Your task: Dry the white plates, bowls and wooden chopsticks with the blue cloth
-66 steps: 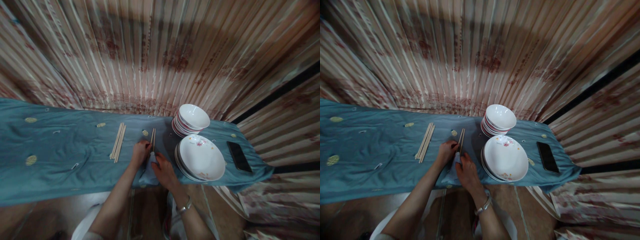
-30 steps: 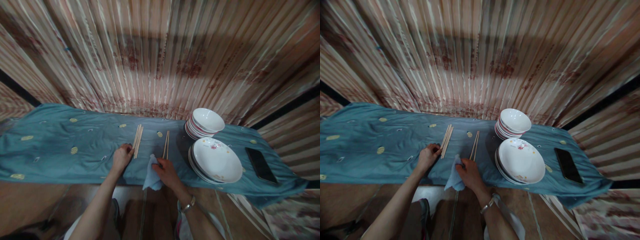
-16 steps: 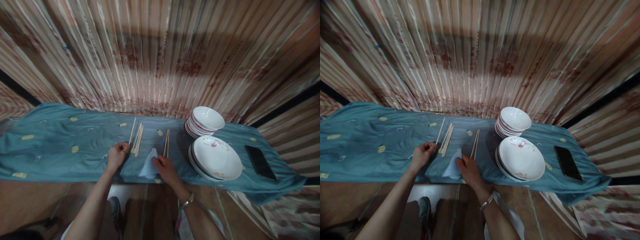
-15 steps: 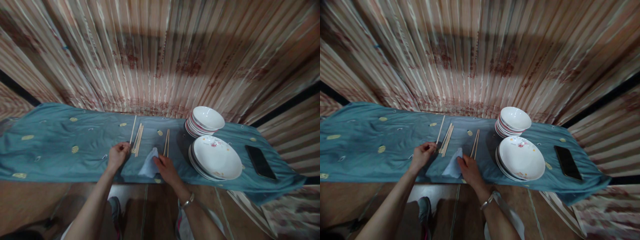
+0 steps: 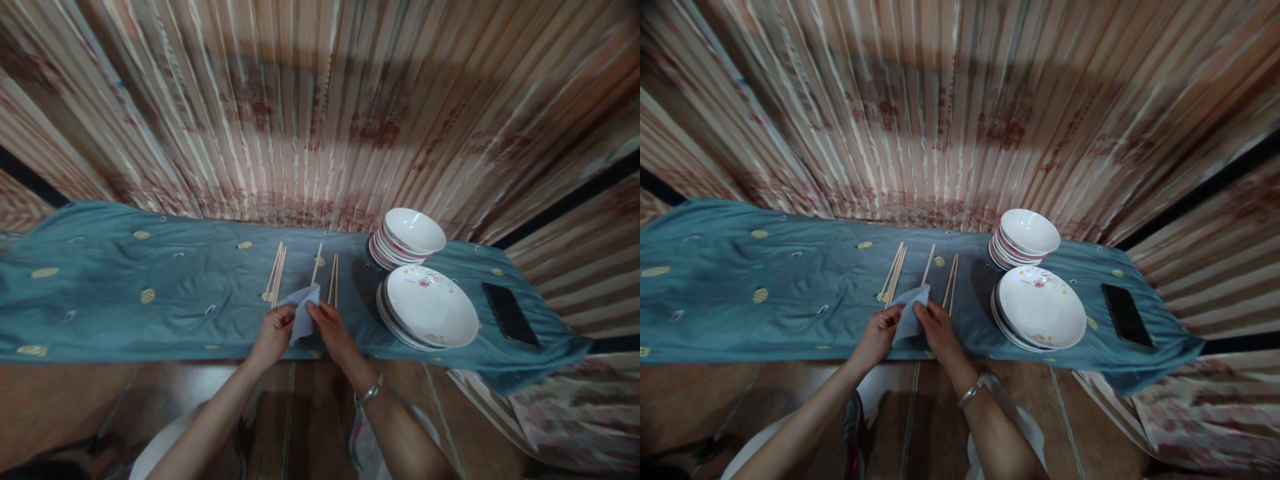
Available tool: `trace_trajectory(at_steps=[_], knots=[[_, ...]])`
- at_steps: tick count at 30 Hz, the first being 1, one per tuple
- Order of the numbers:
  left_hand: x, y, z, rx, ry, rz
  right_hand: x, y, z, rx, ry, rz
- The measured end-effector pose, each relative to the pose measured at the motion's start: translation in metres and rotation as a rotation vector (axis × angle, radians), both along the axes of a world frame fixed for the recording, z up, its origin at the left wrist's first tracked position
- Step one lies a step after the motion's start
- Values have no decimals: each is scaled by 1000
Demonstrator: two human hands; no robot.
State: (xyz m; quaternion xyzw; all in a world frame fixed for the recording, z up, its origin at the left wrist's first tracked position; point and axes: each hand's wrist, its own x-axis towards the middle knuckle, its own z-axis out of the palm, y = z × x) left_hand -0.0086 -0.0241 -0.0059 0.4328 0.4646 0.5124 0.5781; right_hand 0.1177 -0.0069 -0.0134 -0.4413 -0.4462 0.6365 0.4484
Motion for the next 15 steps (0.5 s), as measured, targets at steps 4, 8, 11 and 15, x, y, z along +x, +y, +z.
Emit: trace_trajectory(at_steps=[4, 8, 11, 15], knots=[[5, -3, -5, -48, -30, -20, -2, -4, -1, -17, -8, -35], [7, -8, -6, -51, -45, -37, -1, -6, -3, -39, -8, -85], [9, -14, -5, -60, 35, -67, 4, -4, -1, -59, 45, -142], [15, -26, -6, -122, 90, -158, 16, 5, 2, -62, 104, -250]])
